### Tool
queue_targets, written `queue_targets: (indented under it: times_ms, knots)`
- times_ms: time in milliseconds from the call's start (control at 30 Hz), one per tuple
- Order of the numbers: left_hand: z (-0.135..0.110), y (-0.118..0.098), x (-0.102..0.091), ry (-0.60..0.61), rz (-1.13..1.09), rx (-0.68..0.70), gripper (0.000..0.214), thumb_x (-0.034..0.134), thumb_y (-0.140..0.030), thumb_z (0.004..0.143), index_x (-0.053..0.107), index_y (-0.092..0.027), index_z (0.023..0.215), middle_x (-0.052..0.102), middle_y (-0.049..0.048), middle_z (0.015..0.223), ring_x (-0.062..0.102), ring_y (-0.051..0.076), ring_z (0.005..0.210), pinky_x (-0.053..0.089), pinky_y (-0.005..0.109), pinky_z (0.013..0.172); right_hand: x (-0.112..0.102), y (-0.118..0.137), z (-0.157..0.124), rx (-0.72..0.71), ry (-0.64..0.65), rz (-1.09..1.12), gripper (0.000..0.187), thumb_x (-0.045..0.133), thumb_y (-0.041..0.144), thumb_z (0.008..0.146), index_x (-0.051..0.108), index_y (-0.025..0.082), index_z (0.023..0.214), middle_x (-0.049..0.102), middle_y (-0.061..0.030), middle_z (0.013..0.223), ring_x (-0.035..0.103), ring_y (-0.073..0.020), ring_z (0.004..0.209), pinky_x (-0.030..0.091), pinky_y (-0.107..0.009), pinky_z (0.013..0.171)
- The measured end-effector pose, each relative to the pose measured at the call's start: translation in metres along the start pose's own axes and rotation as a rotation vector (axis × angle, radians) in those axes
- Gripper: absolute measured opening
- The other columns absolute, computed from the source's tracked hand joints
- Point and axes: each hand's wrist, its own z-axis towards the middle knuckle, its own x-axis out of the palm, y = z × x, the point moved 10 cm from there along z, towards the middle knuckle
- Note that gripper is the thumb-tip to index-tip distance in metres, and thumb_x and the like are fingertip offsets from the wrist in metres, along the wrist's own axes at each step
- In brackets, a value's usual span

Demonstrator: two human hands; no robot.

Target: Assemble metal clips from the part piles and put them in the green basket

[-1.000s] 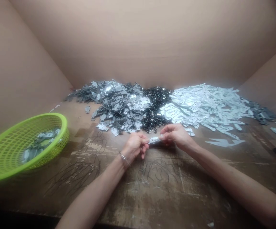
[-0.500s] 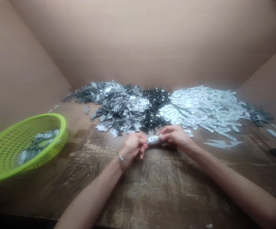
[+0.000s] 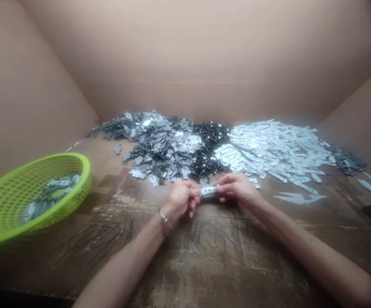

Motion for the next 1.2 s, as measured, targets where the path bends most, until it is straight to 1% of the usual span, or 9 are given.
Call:
queue_targets:
  times_ms: [100, 300, 367, 567, 700, 800, 1000, 1100, 1200]
  knots:
    - [0.0, 0.004, 0.001, -0.001, -0.027, -0.057, 0.007, 0.051, -0.015, 0.066, 0.044, -0.011, 0.066, 0.047, -0.003, 0.043, 0.037, 0.006, 0.026, 0.031, 0.018, 0.022, 0.001, -0.003, 0.001, 0.019, 0.01, 0.004, 0.014, 0.066, 0.011, 0.052, 0.054, 0.011, 0.058, 0.057, -0.0021, 0.053, 0.056, -0.0127, 0.046, 0.048, -0.023, 0.04]
    - [-0.002, 0.014, 0.004, -0.003, -0.143, -0.226, 0.005, 0.044, -0.011, 0.067, 0.04, -0.013, 0.064, 0.041, -0.0051, 0.039, 0.033, 0.006, 0.024, 0.031, 0.02, 0.021, 0.004, -0.006, 0.001, 0.102, 0.012, -0.052, 0.009, 0.063, 0.007, 0.053, 0.055, 0.011, 0.057, 0.057, -0.0028, 0.049, 0.053, -0.0103, 0.04, 0.047, -0.02, 0.035]
    - [-0.001, 0.016, 0.004, 0.01, -0.173, -0.24, 0.004, 0.044, -0.011, 0.067, 0.04, -0.012, 0.067, 0.04, -0.0053, 0.04, 0.033, 0.006, 0.025, 0.031, 0.019, 0.021, 0.005, -0.004, 0.001, 0.112, 0.013, -0.066, 0.008, 0.061, 0.006, 0.054, 0.055, 0.011, 0.057, 0.057, -0.0032, 0.05, 0.052, -0.0101, 0.04, 0.046, -0.019, 0.034]
    - [0.003, 0.015, -0.001, 0.041, -0.186, -0.161, 0.006, 0.047, -0.012, 0.067, 0.043, -0.012, 0.071, 0.044, -0.0043, 0.045, 0.036, 0.005, 0.028, 0.034, 0.019, 0.023, 0.006, -0.003, 0.002, 0.11, 0.026, -0.093, 0.007, 0.06, 0.006, 0.057, 0.055, 0.01, 0.06, 0.058, -0.0041, 0.054, 0.054, -0.0108, 0.043, 0.047, -0.02, 0.035]
    - [0.001, 0.008, -0.001, 0.016, -0.156, -0.098, 0.006, 0.049, -0.013, 0.066, 0.043, -0.012, 0.068, 0.045, -0.0039, 0.045, 0.037, 0.006, 0.028, 0.033, 0.019, 0.022, 0.007, -0.005, 0.003, 0.099, 0.031, -0.074, 0.009, 0.061, 0.007, 0.057, 0.054, 0.011, 0.062, 0.058, -0.0036, 0.053, 0.056, -0.0131, 0.046, 0.047, -0.021, 0.036]
    - [-0.001, 0.003, 0.0, -0.023, -0.114, -0.067, 0.007, 0.049, -0.013, 0.065, 0.042, -0.012, 0.066, 0.045, -0.004, 0.043, 0.037, 0.006, 0.026, 0.032, 0.019, 0.022, 0.008, -0.005, 0.001, 0.094, 0.01, -0.048, 0.012, 0.06, 0.004, 0.057, 0.051, 0.01, 0.062, 0.057, -0.0031, 0.054, 0.055, -0.0116, 0.043, 0.048, -0.02, 0.037]
    - [-0.002, -0.001, -0.001, -0.041, 0.0, -0.007, 0.013, 0.054, -0.021, 0.065, 0.045, -0.012, 0.065, 0.047, -0.0031, 0.044, 0.039, 0.006, 0.027, 0.031, 0.017, 0.023, 0.005, 0.013, -0.007, -0.049, -0.081, -0.055, 0.032, 0.059, 0.004, 0.056, 0.046, 0.012, 0.084, 0.054, 0.0022, 0.053, 0.052, -0.0101, 0.036, 0.043, -0.02, 0.032]
    - [-0.004, -0.007, -0.003, -0.061, 0.092, 0.051, 0.023, 0.059, -0.03, 0.062, 0.046, -0.012, 0.064, 0.049, -0.0017, 0.047, 0.042, 0.006, 0.03, 0.028, 0.015, 0.022, 0.006, 0.018, -0.01, -0.099, -0.084, -0.088, 0.035, 0.06, 0.009, 0.057, 0.044, 0.013, 0.087, 0.053, 0.0033, 0.053, 0.051, -0.0101, 0.036, 0.041, -0.02, 0.032]
    - [-0.006, -0.011, 0.0, -0.06, 0.133, 0.089, 0.029, 0.061, -0.034, 0.059, 0.049, -0.011, 0.072, 0.051, -0.0002, 0.052, 0.044, 0.007, 0.033, 0.029, 0.015, 0.024, 0.011, 0.021, -0.012, -0.148, -0.063, -0.123, 0.036, 0.06, 0.012, 0.057, 0.044, 0.014, 0.089, 0.053, 0.004, 0.053, 0.051, -0.0105, 0.037, 0.042, -0.021, 0.034]
